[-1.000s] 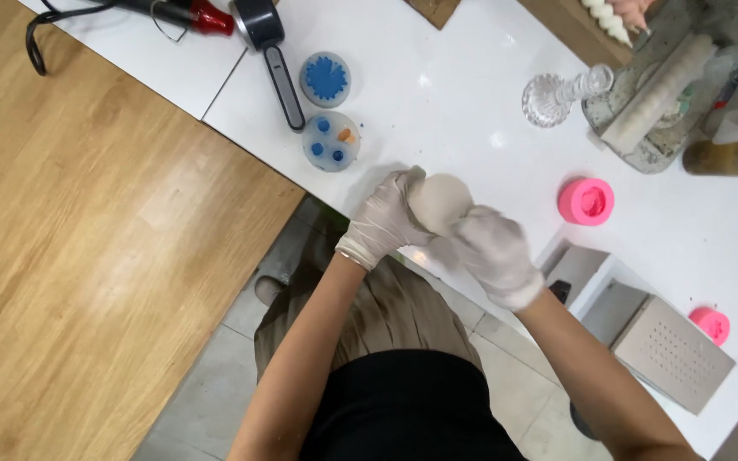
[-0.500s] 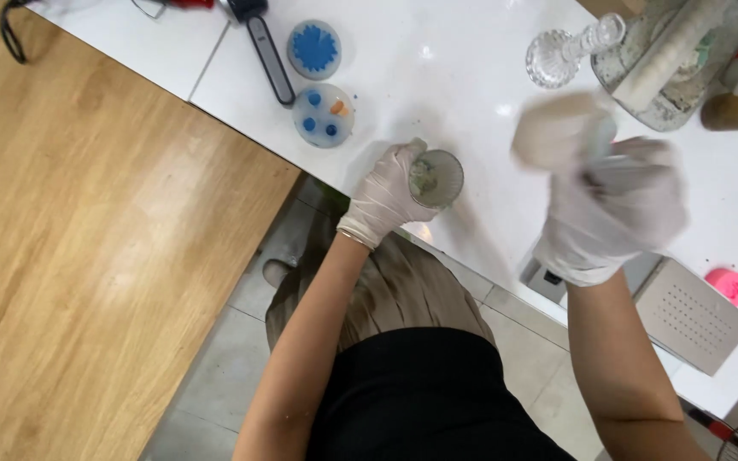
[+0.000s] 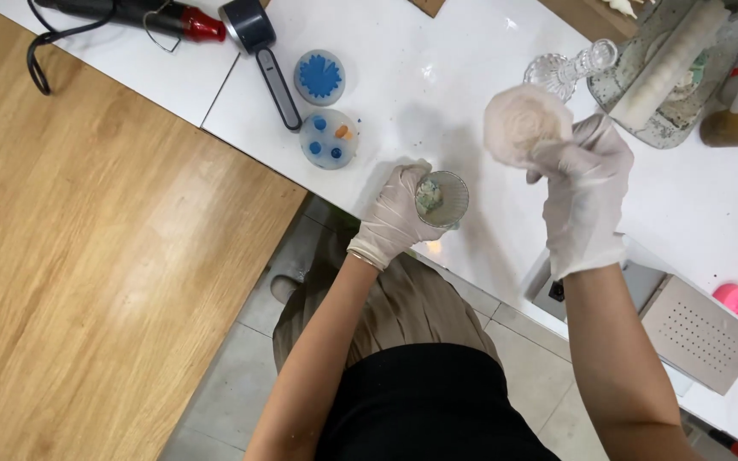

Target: The recorder cleans tools with a heat gun and wipes them, then demolds several decorative floral candles.

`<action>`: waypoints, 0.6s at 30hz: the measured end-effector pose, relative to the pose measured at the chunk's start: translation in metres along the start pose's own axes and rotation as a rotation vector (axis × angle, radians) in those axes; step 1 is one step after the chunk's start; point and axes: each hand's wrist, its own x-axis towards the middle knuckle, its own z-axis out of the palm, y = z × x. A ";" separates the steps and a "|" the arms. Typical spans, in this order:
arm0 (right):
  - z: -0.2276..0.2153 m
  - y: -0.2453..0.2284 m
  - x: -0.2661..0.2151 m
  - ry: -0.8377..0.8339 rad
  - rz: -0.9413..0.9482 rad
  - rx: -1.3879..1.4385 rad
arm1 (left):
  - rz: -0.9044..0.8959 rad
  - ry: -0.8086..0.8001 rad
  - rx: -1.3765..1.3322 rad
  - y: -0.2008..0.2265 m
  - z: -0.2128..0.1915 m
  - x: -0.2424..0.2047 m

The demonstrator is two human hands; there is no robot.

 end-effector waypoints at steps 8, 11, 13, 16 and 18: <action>0.006 -0.012 0.003 -0.137 0.231 0.471 | 0.023 0.126 -0.233 0.040 -0.036 -0.014; 0.026 -0.013 -0.004 -0.196 0.254 0.383 | -0.091 0.260 -0.594 0.067 -0.072 -0.024; 0.043 -0.005 -0.007 -0.358 0.241 0.427 | -0.246 0.339 -1.122 0.068 -0.085 -0.026; 0.089 -0.034 -0.029 -0.477 0.366 0.323 | -0.072 0.201 -0.852 0.129 -0.162 -0.068; 0.105 -0.013 -0.038 -0.621 0.311 0.204 | -0.093 0.255 -0.822 0.147 -0.182 -0.087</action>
